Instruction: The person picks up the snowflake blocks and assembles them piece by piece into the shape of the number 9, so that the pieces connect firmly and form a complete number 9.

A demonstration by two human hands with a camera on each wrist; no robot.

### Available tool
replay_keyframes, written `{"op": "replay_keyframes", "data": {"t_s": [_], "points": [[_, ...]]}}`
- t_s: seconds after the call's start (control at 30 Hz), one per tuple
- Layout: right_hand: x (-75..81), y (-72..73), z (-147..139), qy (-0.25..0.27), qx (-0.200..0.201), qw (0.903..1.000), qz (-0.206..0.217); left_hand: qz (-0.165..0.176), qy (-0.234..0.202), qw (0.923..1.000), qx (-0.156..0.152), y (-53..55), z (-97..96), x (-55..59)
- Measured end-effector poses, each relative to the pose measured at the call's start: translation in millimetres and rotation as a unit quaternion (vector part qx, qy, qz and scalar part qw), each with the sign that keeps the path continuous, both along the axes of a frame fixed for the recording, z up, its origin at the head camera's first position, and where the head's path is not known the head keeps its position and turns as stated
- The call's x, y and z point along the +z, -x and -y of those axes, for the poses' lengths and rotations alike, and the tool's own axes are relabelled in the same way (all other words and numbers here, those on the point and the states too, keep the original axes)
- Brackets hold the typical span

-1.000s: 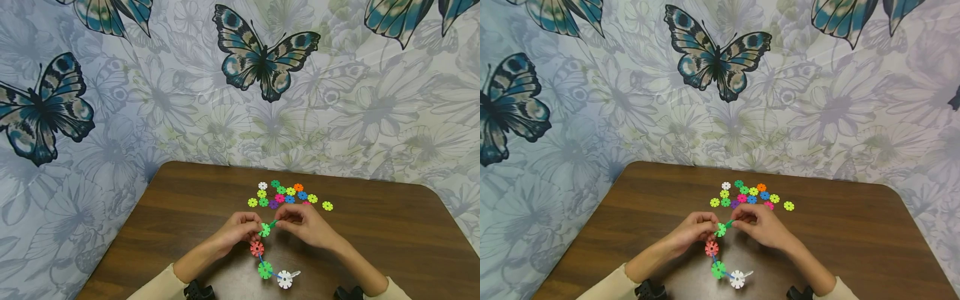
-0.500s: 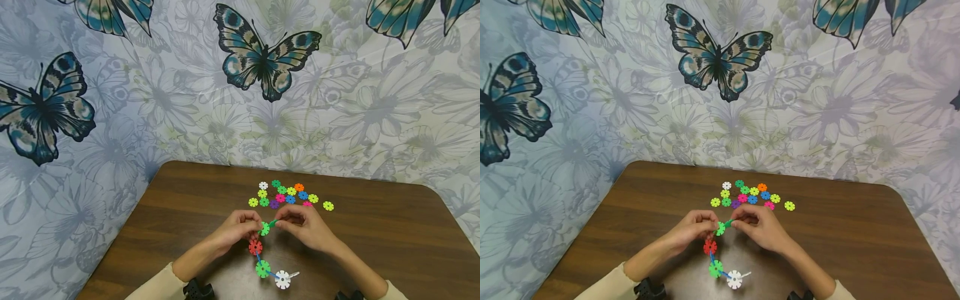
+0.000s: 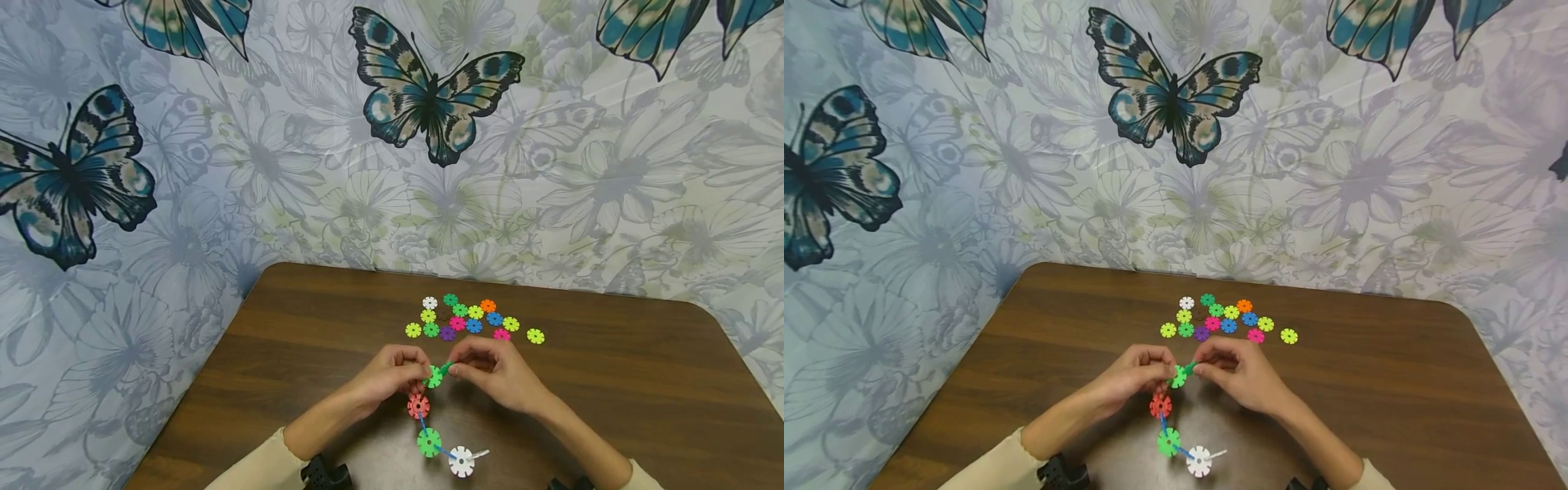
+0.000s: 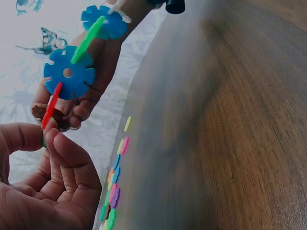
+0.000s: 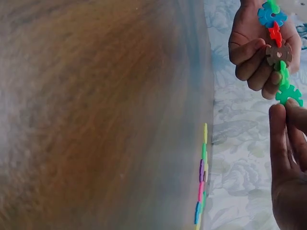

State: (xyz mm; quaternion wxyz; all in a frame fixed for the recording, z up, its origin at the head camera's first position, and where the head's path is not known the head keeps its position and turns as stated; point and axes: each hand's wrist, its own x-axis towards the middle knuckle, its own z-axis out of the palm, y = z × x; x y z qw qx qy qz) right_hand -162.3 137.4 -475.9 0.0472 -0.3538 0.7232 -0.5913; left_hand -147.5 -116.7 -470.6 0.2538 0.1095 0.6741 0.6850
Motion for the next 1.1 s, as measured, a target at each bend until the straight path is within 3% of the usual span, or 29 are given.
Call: {"op": "replay_keyframes", "data": {"t_s": [0.2, 0.33, 0.6, 0.9, 1.1], "points": [[2.7, -6.8, 4, -0.027, -0.05, 0.9957, -0.074, -0.024, 0.004, 0.9997, -0.005, -0.5, -0.9, 3.7], [-0.4, -7.5, 4, -0.017, -0.05, 0.9964, -0.066, -0.019, 0.003, 0.9997, -0.017, -0.9, -2.1, 1.9], [-8.8, -6.7, 3, 0.032, -0.02, 0.9991, 0.017, -0.021, -0.005, 0.9994, -0.027, -2.2, -2.1, 3.8], [-5.3, -3.3, 2, 0.016, 0.001, 0.9999, -0.003, -0.01, -0.005, 0.9995, -0.03, -2.3, -0.5, 1.6], [-3.4, 9.5, -9, -0.055, -0.005, 0.9983, -0.015, -0.007, -0.006, 0.9998, -0.017, -1.0, -0.6, 2.5]]}}
